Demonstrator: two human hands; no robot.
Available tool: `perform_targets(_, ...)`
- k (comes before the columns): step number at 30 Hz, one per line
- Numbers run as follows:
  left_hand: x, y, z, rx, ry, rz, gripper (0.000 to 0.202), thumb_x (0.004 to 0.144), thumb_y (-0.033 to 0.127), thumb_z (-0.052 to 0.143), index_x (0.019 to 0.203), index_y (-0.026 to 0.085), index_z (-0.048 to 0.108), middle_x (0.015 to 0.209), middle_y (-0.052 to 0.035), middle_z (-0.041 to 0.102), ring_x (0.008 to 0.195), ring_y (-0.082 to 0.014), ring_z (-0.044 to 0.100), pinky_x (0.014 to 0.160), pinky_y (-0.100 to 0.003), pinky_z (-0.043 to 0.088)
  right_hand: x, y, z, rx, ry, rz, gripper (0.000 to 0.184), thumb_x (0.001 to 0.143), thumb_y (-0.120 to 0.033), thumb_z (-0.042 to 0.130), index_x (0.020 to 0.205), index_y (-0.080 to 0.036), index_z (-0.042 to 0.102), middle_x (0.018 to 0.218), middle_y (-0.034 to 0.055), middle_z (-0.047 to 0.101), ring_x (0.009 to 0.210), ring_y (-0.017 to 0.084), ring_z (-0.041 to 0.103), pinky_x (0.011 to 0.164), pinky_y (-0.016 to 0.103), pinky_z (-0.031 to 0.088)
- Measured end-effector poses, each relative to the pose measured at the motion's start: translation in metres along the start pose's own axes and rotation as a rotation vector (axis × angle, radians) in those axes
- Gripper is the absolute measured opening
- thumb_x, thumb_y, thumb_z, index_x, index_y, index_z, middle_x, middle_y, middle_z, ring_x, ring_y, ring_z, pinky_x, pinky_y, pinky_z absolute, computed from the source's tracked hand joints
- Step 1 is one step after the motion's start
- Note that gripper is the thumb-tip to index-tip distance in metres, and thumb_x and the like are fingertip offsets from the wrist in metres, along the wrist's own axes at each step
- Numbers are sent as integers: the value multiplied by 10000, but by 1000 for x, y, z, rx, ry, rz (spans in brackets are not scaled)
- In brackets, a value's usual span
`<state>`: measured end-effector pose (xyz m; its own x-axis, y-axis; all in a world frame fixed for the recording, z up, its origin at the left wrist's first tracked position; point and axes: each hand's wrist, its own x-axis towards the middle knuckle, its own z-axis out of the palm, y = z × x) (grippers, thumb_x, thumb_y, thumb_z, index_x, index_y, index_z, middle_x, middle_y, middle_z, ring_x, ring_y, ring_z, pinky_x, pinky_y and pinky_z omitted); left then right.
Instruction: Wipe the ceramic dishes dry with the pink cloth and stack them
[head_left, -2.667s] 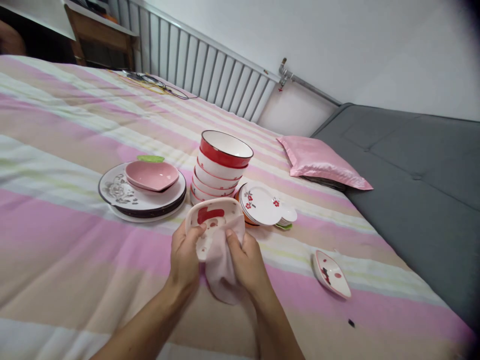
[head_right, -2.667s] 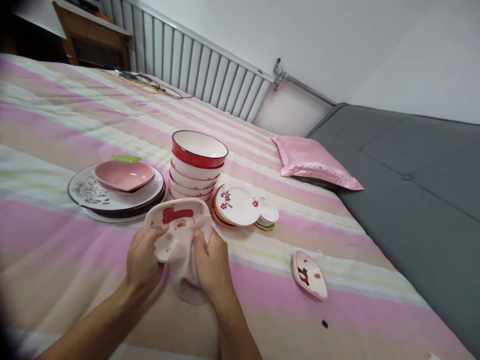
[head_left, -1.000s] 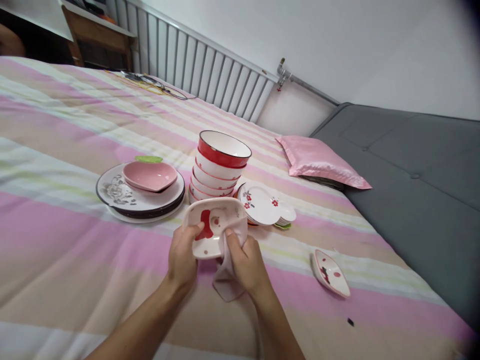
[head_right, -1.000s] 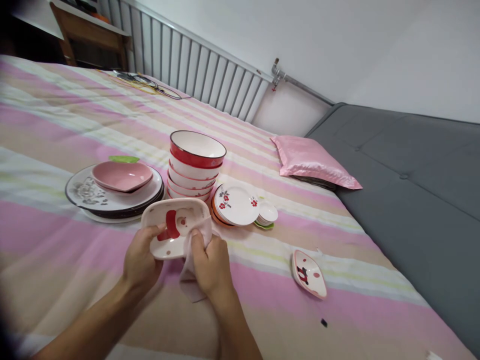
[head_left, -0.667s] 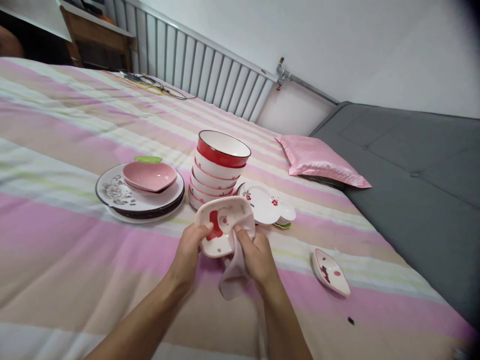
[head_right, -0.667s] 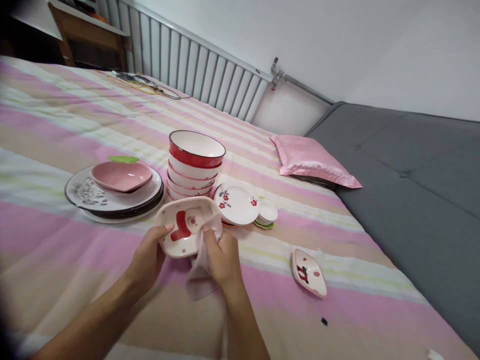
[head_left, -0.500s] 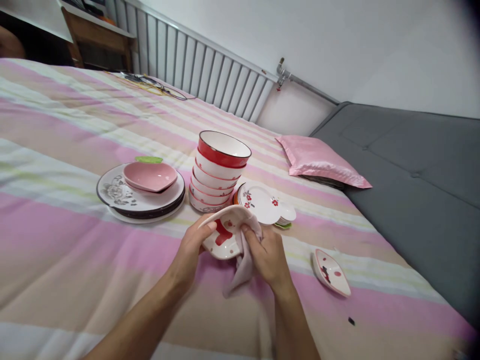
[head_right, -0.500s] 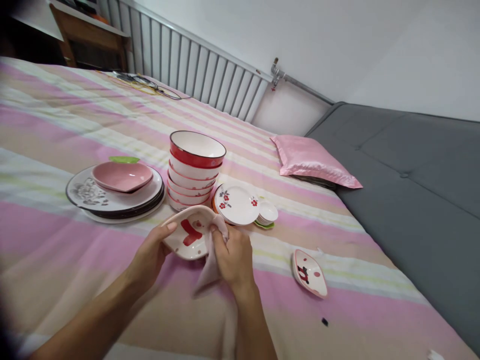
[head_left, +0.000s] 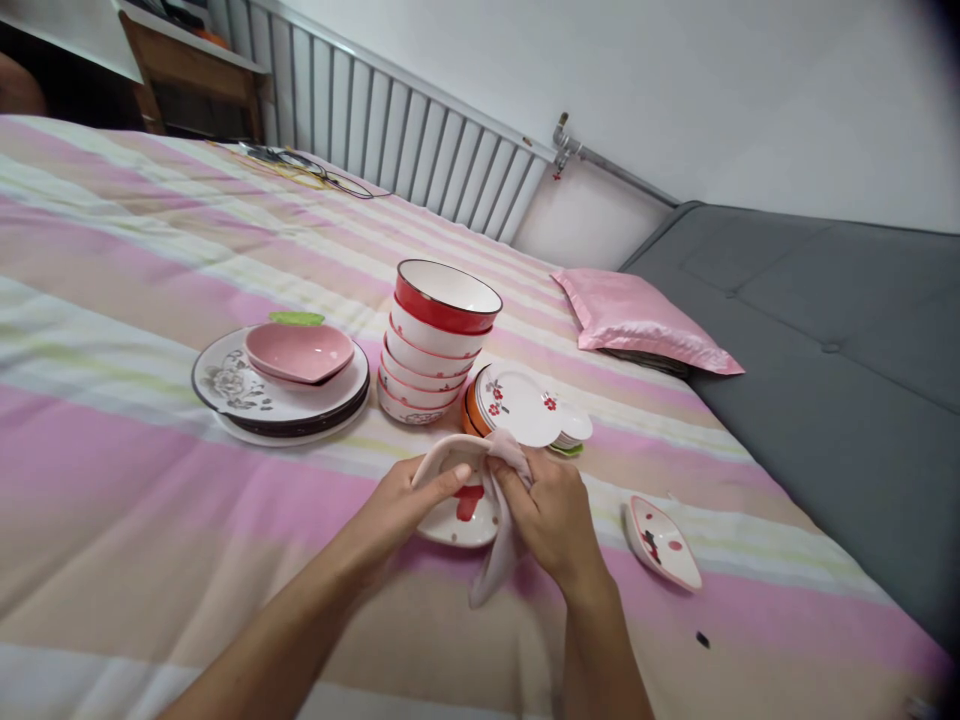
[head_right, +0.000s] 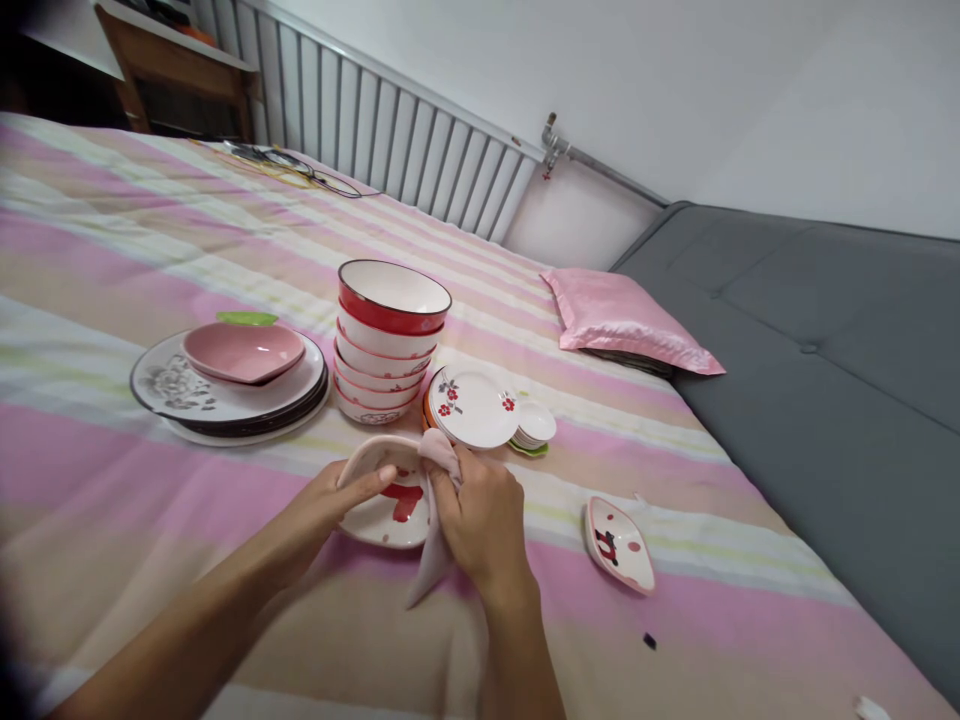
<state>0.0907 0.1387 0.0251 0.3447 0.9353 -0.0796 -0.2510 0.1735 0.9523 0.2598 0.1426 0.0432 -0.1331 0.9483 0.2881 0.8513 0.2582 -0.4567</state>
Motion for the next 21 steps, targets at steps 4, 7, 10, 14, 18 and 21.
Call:
perform_targets(4, 3, -5, 1, -68, 77, -38, 387, 816, 512, 542, 760, 155, 681, 648, -62, 660, 614, -179, 584, 565, -247, 426, 1, 0, 5, 58, 17, 28, 271, 911, -370, 456, 979, -194, 650, 899, 94, 716, 855, 263, 646, 694, 310, 403)
perform_targets(7, 4, -10, 4, -191, 132, -80, 408, 808, 521, 556, 848, 136, 685, 643, -66, 677, 573, -178, 599, 577, -265, 454, 2, -3, 8, 143, 24, 29, 321, 929, -398, 408, 968, -188, 649, 859, 83, 715, 824, 245, 645, 683, 297, 407)
perform_targets(10, 3, -10, 5, -283, 184, -92, 427, 799, 507, 583, 965, 124, 673, 699, -76, 702, 582, -188, 627, 573, -275, 475, 1, -7, 11, 179, -4, 73, 392, 935, -418, 367, 794, -176, 641, 694, 57, 680, 678, 210, 623, 607, 272, 386)
perform_targets(14, 3, -10, 5, -365, 223, -63, 445, 796, 485, 603, 1041, 118, 659, 789, -96, 723, 679, -212, 665, 575, -268, 498, 1, -12, 19, 210, -68, 128, 486, 929, -457, 339, 569, -186, 521, 536, 24, 583, 534, 167, 552, 525, 250, 331)
perform_targets(18, 5, -10, 4, -487, 314, 4, 404, 800, 439, 621, 1074, 144, 660, 872, -82, 732, 797, -221, 681, 657, -267, 528, -1, -17, 28, 254, -100, 132, 488, 924, -464, 328, 531, -200, 447, 515, 15, 539, 532, 162, 533, 522, 247, 319)
perform_targets(21, 7, -8, 5, -557, 439, 39, 381, 807, 404, 622, 1100, 162, 652, 936, -66, 731, 876, -223, 677, 744, -283, 537, -2, -21, 32, 225, -101, 163, 466, 914, -472, 329, 535, -211, 404, 509, 19, 506, 532, 174, 521, 523, 258, 318)
